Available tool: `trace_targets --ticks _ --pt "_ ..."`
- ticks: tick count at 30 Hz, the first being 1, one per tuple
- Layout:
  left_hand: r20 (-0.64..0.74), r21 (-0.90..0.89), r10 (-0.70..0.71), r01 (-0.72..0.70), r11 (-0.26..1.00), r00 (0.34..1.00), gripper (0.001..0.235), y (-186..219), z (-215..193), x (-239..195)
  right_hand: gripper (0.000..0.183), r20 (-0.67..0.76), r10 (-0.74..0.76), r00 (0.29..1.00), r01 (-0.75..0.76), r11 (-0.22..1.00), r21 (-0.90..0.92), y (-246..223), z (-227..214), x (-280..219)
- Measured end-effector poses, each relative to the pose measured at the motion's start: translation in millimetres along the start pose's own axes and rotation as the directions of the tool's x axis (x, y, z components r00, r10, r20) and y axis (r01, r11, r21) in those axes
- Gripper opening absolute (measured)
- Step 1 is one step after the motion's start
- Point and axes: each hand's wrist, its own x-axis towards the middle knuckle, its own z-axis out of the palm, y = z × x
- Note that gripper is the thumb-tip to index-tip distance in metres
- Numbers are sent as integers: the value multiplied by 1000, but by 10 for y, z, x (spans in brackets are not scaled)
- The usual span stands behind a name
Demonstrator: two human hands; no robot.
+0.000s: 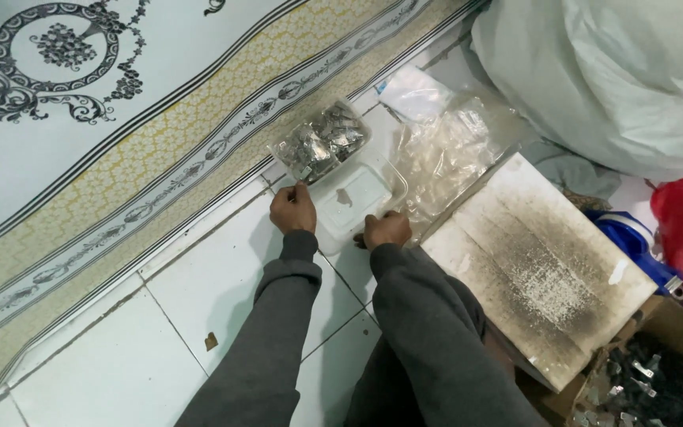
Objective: Manually sorting small metal clips from a box into individual plastic bags.
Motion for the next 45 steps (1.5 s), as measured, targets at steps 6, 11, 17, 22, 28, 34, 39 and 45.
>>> trace_targets --ticks 6,11,17,22,28,34,39,45 --pt "-121 30 74 -71 997 990 16 -114 73 6 44 15 -3 1000 4 1000 -22 42 51 31" --pt "-182 -1 101 -103 995 978 19 -236 -10 -93 42 40 -35 999 37 999 -40 -68 -3 -88" --pt "-52 -130 -147 139 982 988 30 215 -320 -490 46 60 44 997 -43 999 -31 -143 -78 -175" --pt "119 -136 -249 264 955 961 47 171 -407 -833 46 34 98 995 -98 995 -1 -44 -3 -97" --pt "220 -81 -186 208 975 958 57 83 -302 -952 49 71 136 988 -137 990 17 -62 -29 -108" --pt "205 49 -134 126 991 970 51 -143 -59 -723 56 28 190 981 -191 979 72 -397 -264 -350" --pt "222 43 -191 186 982 956 57 -104 -124 -686 49 52 224 973 -228 969 94 -568 -369 -523" --pt "162 93 -151 137 986 975 46 -269 -120 -674 46 101 164 981 -161 986 -38 -553 -394 -597"
